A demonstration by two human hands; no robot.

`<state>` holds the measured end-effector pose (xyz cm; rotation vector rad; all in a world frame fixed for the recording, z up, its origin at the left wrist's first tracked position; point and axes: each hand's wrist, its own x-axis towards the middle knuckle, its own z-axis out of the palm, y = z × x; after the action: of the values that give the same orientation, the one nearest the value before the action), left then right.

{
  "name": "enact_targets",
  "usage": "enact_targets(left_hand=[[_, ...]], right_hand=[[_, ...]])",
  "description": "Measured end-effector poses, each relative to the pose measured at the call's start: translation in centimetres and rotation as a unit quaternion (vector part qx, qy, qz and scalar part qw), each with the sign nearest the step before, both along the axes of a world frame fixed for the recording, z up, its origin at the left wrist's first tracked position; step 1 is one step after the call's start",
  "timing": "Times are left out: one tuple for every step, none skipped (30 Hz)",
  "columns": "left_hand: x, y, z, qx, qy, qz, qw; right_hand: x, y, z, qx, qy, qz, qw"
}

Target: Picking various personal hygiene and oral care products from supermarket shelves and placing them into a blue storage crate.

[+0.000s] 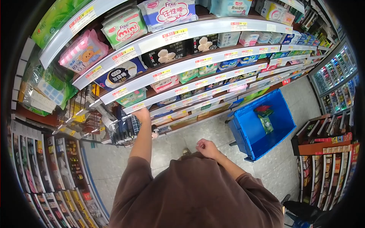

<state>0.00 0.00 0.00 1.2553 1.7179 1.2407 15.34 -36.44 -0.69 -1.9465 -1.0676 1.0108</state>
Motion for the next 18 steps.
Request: enact_targets(left_hand=[[-0.4,0.4,-0.4,0.065,0.002,0.004,0.998],[-0.8,0.8,-0.7,0.131,0.005,0.008,0.991],[0.5,0.3,-0.6,0.128,0.0,0.009,0.992],[1.1,-0.5,-0.2,0.09,-0.032,0.026,0.995],[1.6,-1.3,0.3,0.05,-0.064,0.043,0.996],[1.5,-1.1,0.4,0.052,-0.063,0.042,0.996],[1.3,-0.9,0.5,0.025,-0.116,0.041,0.992],[1.0,-0.7,0.6,-0.002,-0.169,0.04,0.985],[-0.4,-0.2,-0.5,0.001,-0.167,0.042,0.985],[-2.6,0.7,-2.3,-0.017,-0.227,0.007,0.974],[-3.8,1.3,-3.4,-0.037,-0.286,-0.033,0.957],[-1.7,0.1,-2.0,-0.094,-0.333,-0.005,0.938],[-2.0,-0.2,-1.7,-0.095,-0.332,-0.008,0.938],[-2.3,-0.7,-1.5,-0.092,-0.408,-0.087,0.904],[-2.9,-1.3,-1.4,-0.088,-0.479,-0.162,0.858],[-3.7,-1.4,-1.6,-0.103,-0.487,-0.195,0.845],[-4.7,-1.7,-1.8,-0.104,-0.487,-0.195,0.845],[-5.7,-2.1,-2.0,-0.12,-0.504,-0.218,0.827]], right_hand=[[-0.3,0.2,0.0,0.003,0.013,0.003,1.0],[-0.6,0.5,0.0,0.007,0.027,0.006,1.0],[0.6,0.4,0.1,0.005,0.022,0.007,1.0],[0.7,0.1,0.2,0.006,0.016,0.011,1.0],[0.8,-0.2,0.3,0.008,0.009,0.015,1.0],[0.8,0.2,0.3,0.01,0.01,0.014,1.0],[0.8,0.6,0.3,0.015,0.013,0.019,1.0],[0.8,1.0,0.4,0.021,0.015,0.024,0.999],[0.4,1.2,0.6,0.023,0.016,0.027,0.999],[0.0,1.5,1.0,0.025,0.017,0.034,0.999],[-0.1,1.9,1.1,0.025,0.016,0.037,0.999],[0.4,1.9,0.7,0.023,0.014,0.023,0.999],[0.4,2.0,0.6,0.021,0.016,0.023,0.999],[0.3,2.1,0.6,0.02,0.017,0.023,0.999],[0.2,2.2,0.9,0.021,0.018,0.022,0.999],[-0.1,2.3,1.3,0.019,0.009,0.024,0.999],[-0.3,2.3,1.6,0.018,0.0,0.026,0.999],[-0.6,2.3,1.9,0.017,0.0,0.026,1.0]])
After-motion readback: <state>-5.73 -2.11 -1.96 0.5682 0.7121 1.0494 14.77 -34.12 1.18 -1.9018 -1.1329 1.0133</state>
